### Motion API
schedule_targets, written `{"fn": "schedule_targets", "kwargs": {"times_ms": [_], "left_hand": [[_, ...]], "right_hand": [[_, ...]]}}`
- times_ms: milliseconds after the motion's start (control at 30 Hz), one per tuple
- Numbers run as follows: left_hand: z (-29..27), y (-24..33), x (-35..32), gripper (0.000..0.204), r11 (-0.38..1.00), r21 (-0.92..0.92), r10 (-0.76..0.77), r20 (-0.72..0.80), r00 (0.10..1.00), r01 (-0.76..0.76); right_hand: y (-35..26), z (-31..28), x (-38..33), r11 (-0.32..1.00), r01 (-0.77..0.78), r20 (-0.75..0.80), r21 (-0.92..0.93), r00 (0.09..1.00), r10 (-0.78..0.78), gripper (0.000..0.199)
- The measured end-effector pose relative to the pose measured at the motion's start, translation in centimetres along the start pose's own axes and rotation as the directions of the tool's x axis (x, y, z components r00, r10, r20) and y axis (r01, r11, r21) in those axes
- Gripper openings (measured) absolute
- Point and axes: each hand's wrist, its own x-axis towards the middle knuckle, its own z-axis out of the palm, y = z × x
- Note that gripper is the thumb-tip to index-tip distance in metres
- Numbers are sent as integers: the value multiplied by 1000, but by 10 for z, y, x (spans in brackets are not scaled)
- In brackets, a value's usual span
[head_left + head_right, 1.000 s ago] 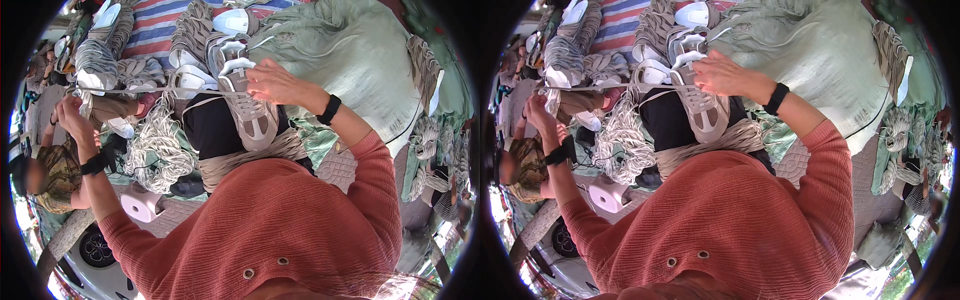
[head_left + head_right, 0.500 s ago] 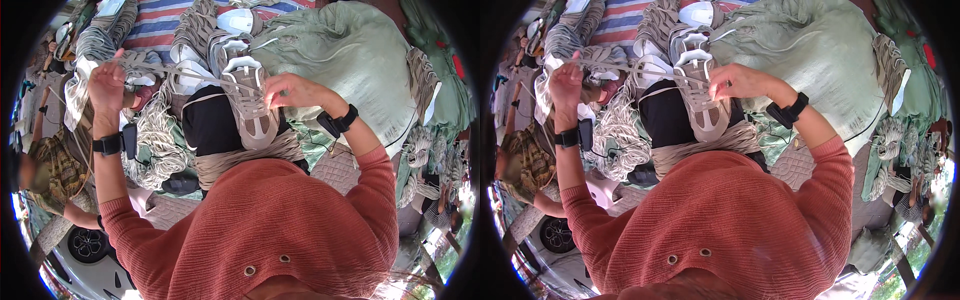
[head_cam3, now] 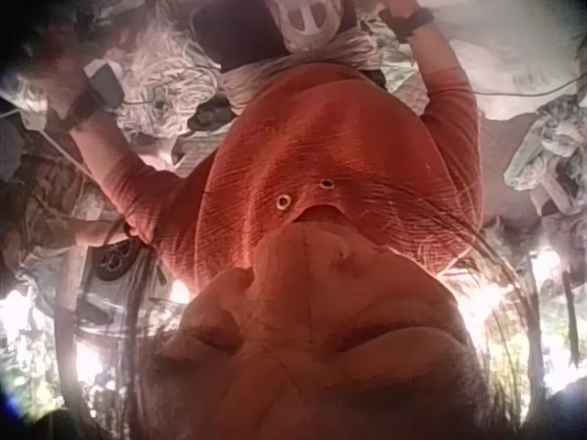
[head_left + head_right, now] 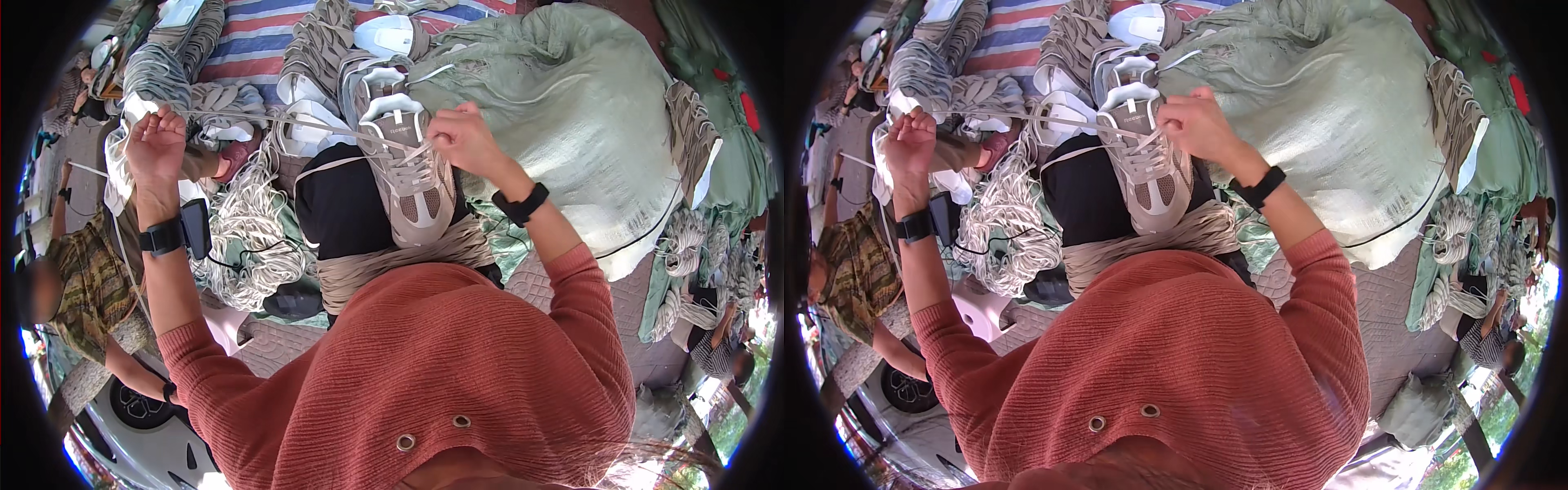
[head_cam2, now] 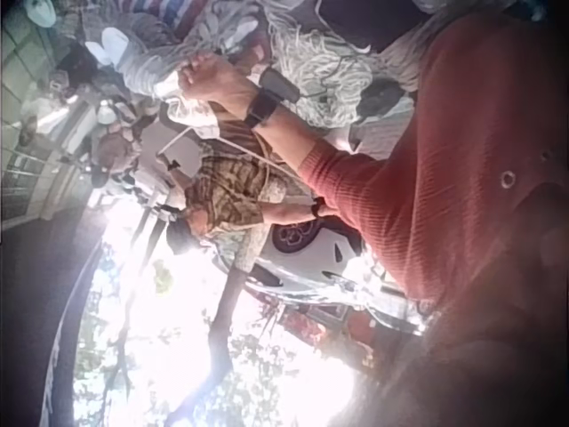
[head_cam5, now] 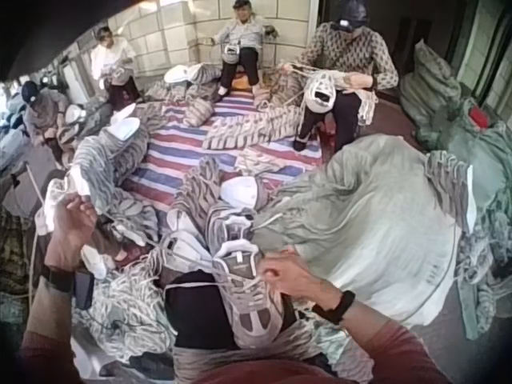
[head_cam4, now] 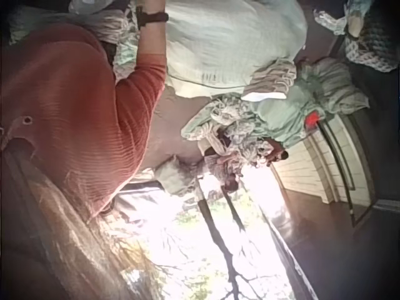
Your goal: The person sits on a mat and laces a white sneaker held on their lap. They repeatedly thread the laces through the eyelets, pull them tight, and adjust the fit. Other workers are visible in the background performing similar tasks.
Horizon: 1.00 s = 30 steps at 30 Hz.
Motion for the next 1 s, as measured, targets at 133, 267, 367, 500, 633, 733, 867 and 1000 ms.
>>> {"fn": "schedule_targets", "kwargs": {"times_ms": [133,267,367,500,633,733,867,1000], "left_hand": [[-9,-4,4,8,999,16,35,-179,983,-33],[-18,-8,16,14,994,93,81,-249,965,-60],[-22,-5,25,17,977,202,124,-297,947,-64],[-31,2,36,19,921,381,217,-337,916,-78],[-60,29,45,23,904,402,286,-307,908,-149],[-79,82,41,26,652,722,335,0,942,-232],[-70,161,20,36,565,732,651,-112,750,-381],[-37,165,6,36,633,716,612,-229,757,-294]], "right_hand": [[-11,-37,8,791,-248,403,560,915,2,8],[-19,-49,12,843,-100,479,528,855,-198,10],[-16,-40,15,906,-17,267,422,958,-107,9],[-7,-6,5,915,179,-299,-361,907,-296,14],[3,41,-17,987,-23,-503,-158,862,-60,18],[8,58,-39,995,54,-445,-87,891,-87,16],[8,42,-54,973,188,-309,-134,925,-222,9],[2,9,-31,982,112,-368,-150,916,-160,6]]}}
